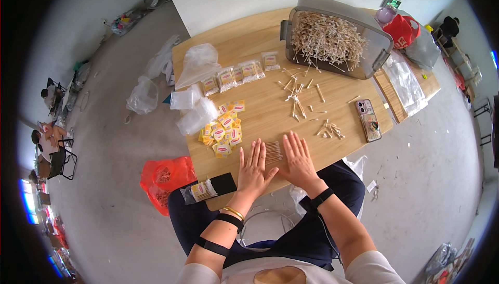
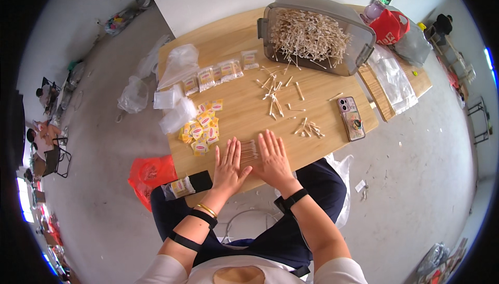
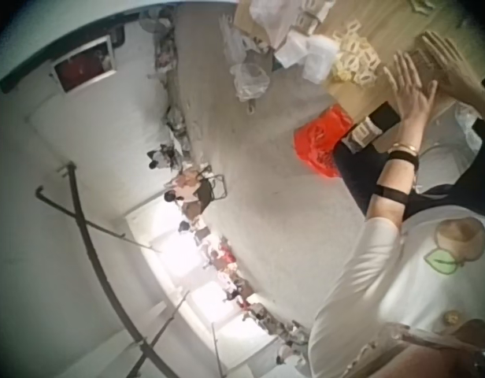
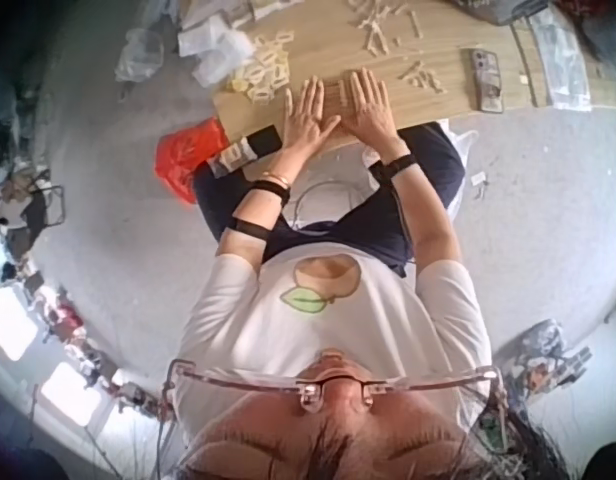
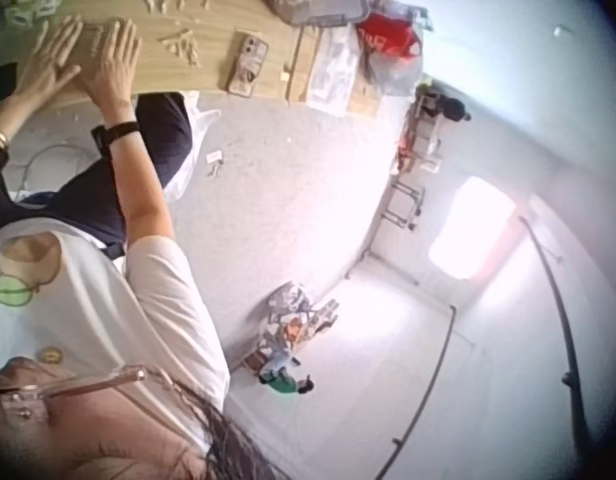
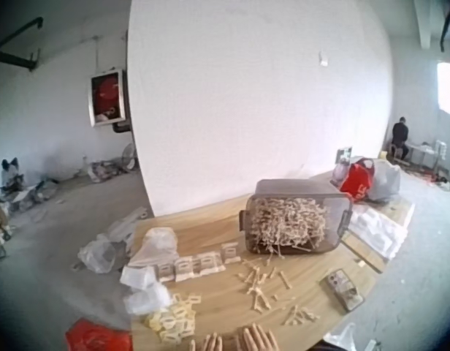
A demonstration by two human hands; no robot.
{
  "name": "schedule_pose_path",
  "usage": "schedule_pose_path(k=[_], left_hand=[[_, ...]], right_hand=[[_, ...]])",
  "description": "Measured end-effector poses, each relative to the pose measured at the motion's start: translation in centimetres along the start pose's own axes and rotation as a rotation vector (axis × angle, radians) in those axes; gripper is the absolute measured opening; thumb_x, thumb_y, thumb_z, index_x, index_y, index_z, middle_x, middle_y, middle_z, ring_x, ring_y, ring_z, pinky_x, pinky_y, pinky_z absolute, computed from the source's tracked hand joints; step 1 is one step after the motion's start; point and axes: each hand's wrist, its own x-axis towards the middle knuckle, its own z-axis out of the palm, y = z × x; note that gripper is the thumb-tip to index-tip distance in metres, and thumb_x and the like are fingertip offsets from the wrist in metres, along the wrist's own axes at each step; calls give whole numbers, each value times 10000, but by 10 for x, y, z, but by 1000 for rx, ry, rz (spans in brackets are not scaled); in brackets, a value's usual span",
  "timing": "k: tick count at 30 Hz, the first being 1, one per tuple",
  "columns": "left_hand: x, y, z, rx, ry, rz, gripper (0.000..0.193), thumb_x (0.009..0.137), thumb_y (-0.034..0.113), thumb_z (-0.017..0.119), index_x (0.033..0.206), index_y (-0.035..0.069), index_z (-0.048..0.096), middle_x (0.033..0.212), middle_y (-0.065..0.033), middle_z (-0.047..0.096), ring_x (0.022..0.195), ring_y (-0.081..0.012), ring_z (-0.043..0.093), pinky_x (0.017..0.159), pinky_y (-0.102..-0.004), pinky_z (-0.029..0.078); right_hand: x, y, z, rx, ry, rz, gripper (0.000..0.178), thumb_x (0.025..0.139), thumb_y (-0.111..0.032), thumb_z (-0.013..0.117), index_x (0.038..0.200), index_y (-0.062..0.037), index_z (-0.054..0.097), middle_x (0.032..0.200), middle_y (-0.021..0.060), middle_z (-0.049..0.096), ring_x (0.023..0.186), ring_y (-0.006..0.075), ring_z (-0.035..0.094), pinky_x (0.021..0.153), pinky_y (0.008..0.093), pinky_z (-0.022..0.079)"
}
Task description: Packing cotton swabs into small plastic bags.
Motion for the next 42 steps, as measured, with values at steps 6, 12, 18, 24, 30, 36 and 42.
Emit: schedule_pose_path(k=[6, 12, 18, 24, 30, 36, 42], left_hand=[[3, 21, 6, 124, -56, 1, 913, 1000, 661, 321, 1602, -7, 156, 1686, -147, 161, 1570, -275, 106, 1260, -549, 40], [-1, 30, 5, 144, -92, -18, 934, 992, 636, 388, 1593, -36, 147, 1683, -174, 148, 1570, -285, 100, 1261, -545, 32], [0, 31, 4, 132, -82, -32, 921, 995, 603, 418, 1591, -44, 144, 1679, -191, 145, 1567, -305, 111, 1254, -556, 23], [4, 32, 5, 231, -92, -36, 929, 991, 643, 381, 1593, -31, 165, 1683, -172, 152, 1572, -279, 96, 1258, -548, 22], [-2, 38, -4, 137, -69, 84, 924, 994, 642, 369, 1597, -24, 154, 1682, -179, 148, 1572, -284, 99, 1253, -557, 24], [-7, 37, 5, 251, -140, 77, 943, 976, 644, 414, 1604, -7, 147, 1691, -148, 140, 1573, -266, 92, 1260, -542, 39], [-1, 41, 0, 176, -146, 44, 949, 974, 594, 471, 1600, -28, 121, 1687, -174, 126, 1575, -278, 78, 1254, -559, 13]], right_hand=[[-12, 15, -3, 11, 132, 65, 839, 927, -366, 623, 1571, 19, 247, 1625, 212, 281, 1531, 324, 227, 1265, 457, 145], [-12, 14, 1, -118, 153, 103, 721, 962, -320, 520, 1555, 19, 290, 1624, 177, 311, 1533, 274, 243, 1269, 442, 149], [-12, 14, 6, -80, 200, 85, 682, 972, -295, 511, 1548, 13, 312, 1612, 175, 334, 1526, 283, 258, 1265, 438, 162], [-12, 16, 7, -98, 195, 85, 676, 963, -286, 508, 1544, 8, 326, 1621, 166, 320, 1531, 276, 246, 1268, 434, 152], [-13, 15, 6, -89, 206, 87, 684, 941, -273, 518, 1540, 5, 337, 1621, 168, 318, 1528, 276, 252, 1269, 436, 151], [-13, 15, 3, -82, 204, 90, 689, 946, -284, 520, 1544, 3, 332, 1621, 170, 316, 1526, 280, 255, 1267, 435, 150], [-14, 16, 3, -88, 201, 89, 689, 952, -296, 514, 1546, 0, 330, 1624, 167, 312, 1529, 277, 246, 1268, 433, 145]])
